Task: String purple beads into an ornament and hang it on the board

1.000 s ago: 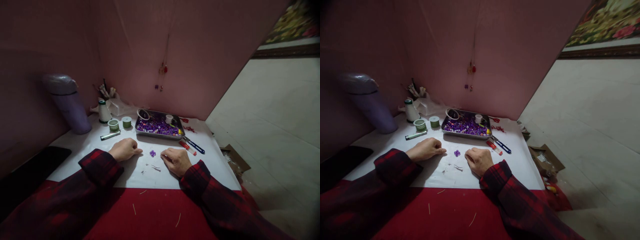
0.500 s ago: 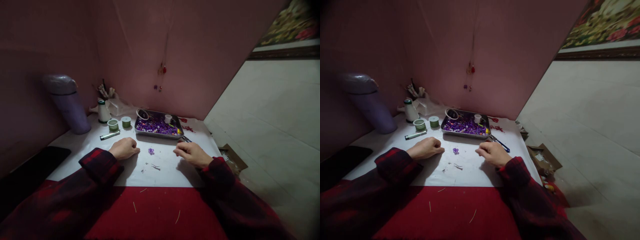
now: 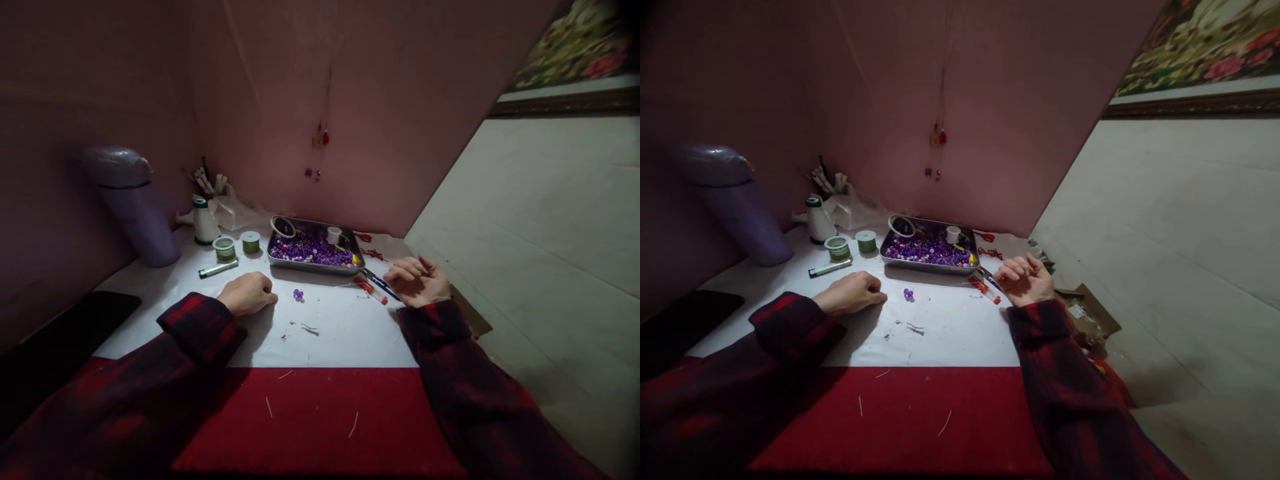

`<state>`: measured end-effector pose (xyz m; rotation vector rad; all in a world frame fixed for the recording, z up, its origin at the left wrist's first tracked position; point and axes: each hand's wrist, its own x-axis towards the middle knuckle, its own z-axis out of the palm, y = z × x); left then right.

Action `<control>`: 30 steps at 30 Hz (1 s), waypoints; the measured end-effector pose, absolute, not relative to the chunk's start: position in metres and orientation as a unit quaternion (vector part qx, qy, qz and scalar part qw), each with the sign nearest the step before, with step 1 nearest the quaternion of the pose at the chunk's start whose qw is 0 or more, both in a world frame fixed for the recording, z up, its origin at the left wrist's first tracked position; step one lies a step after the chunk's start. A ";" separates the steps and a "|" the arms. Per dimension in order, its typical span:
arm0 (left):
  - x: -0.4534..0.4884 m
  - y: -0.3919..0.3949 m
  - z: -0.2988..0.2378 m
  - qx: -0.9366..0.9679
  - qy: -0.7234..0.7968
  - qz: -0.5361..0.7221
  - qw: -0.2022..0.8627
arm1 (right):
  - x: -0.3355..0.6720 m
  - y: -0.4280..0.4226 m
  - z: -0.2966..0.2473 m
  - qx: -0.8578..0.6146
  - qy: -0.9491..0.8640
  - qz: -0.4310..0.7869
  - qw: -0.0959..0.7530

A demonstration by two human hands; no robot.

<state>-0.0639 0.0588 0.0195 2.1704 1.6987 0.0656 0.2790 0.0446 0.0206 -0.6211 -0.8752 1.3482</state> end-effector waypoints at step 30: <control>-0.063 0.058 0.017 0.768 0.614 0.032 0.177 | 0.167 0.044 0.016 -0.460 -0.796 0.223 0.324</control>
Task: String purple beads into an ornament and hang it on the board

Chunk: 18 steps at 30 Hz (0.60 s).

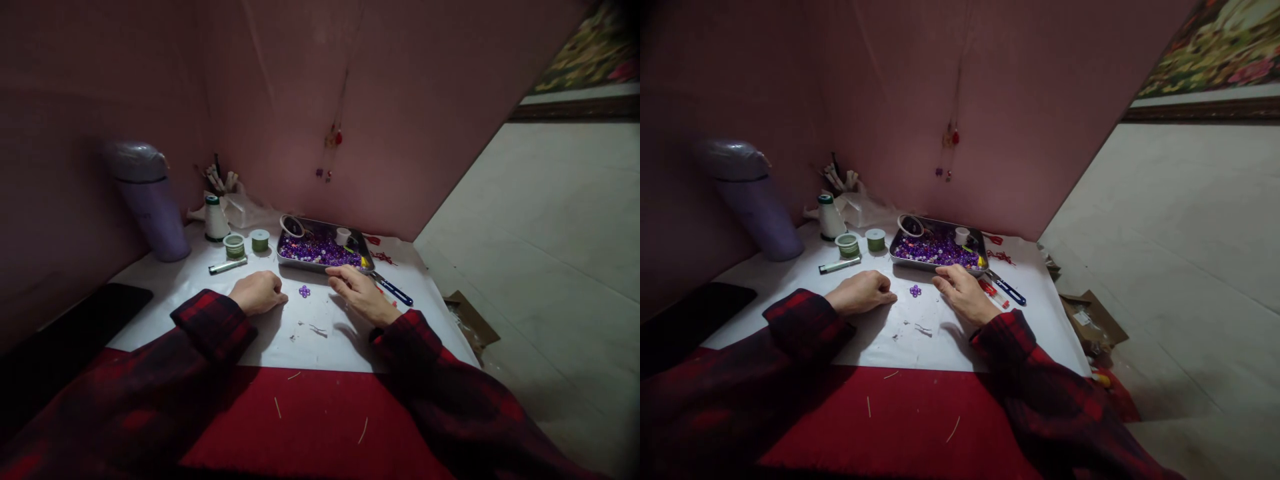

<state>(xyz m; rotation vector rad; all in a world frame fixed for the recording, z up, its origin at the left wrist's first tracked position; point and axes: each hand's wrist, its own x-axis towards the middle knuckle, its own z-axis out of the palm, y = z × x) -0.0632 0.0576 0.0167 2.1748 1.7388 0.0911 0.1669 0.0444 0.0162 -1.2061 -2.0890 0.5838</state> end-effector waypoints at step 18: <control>-0.064 0.058 0.017 0.768 0.614 0.030 0.177 | 0.203 0.046 0.008 -0.306 -0.343 0.635 0.621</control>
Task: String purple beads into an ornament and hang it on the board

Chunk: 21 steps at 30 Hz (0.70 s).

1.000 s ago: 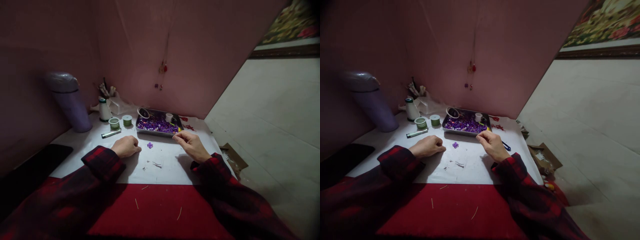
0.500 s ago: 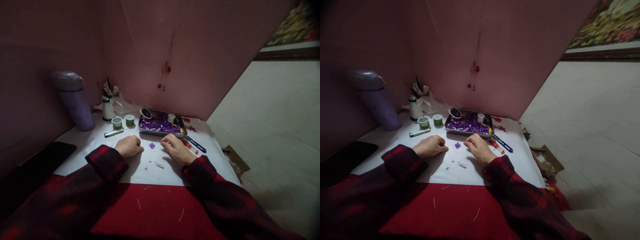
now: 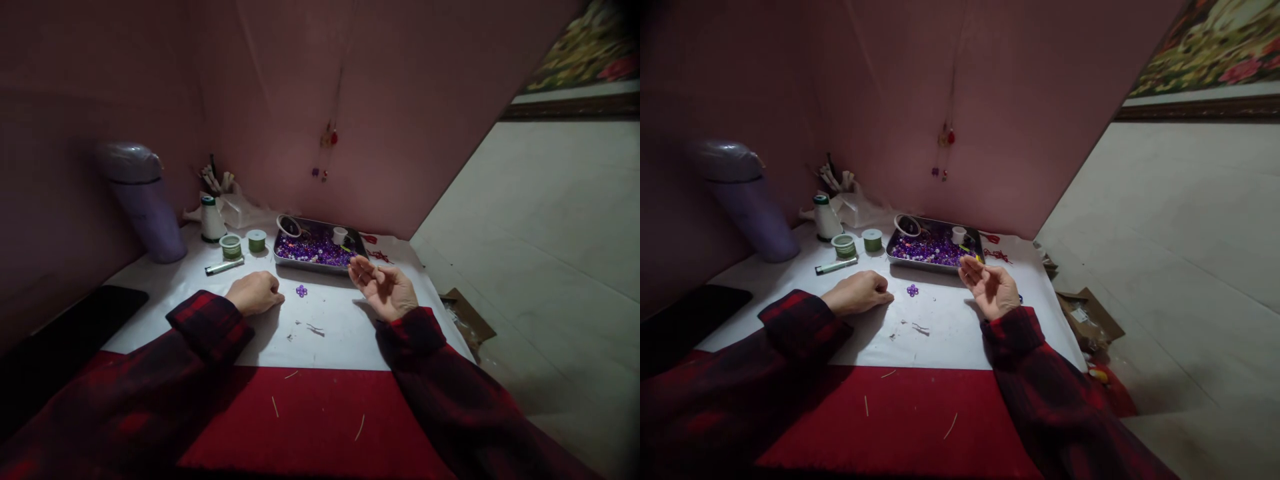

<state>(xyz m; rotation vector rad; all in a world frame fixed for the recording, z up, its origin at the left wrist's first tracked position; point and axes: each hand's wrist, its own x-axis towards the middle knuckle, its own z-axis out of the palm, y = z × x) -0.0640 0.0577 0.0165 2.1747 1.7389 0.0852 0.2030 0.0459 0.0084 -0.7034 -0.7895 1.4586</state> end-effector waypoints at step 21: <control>-0.066 0.058 0.025 0.748 0.630 0.126 0.168 | 0.228 0.054 0.007 -0.397 -0.485 0.465 0.625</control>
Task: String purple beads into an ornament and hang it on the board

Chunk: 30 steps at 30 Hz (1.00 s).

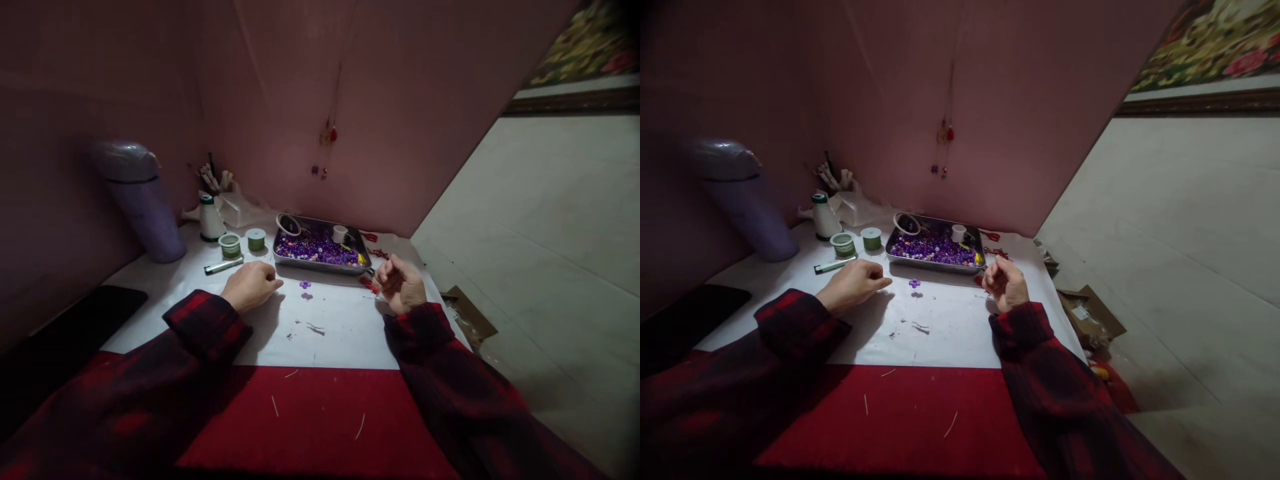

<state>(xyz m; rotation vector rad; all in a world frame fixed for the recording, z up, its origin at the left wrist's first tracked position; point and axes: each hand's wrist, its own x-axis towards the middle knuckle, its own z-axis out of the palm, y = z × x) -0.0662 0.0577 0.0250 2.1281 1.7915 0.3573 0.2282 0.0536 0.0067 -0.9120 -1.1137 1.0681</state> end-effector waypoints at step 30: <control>-0.067 0.050 0.038 0.634 0.514 0.202 0.542 | 0.176 0.009 -0.002 -0.507 -0.765 0.304 0.257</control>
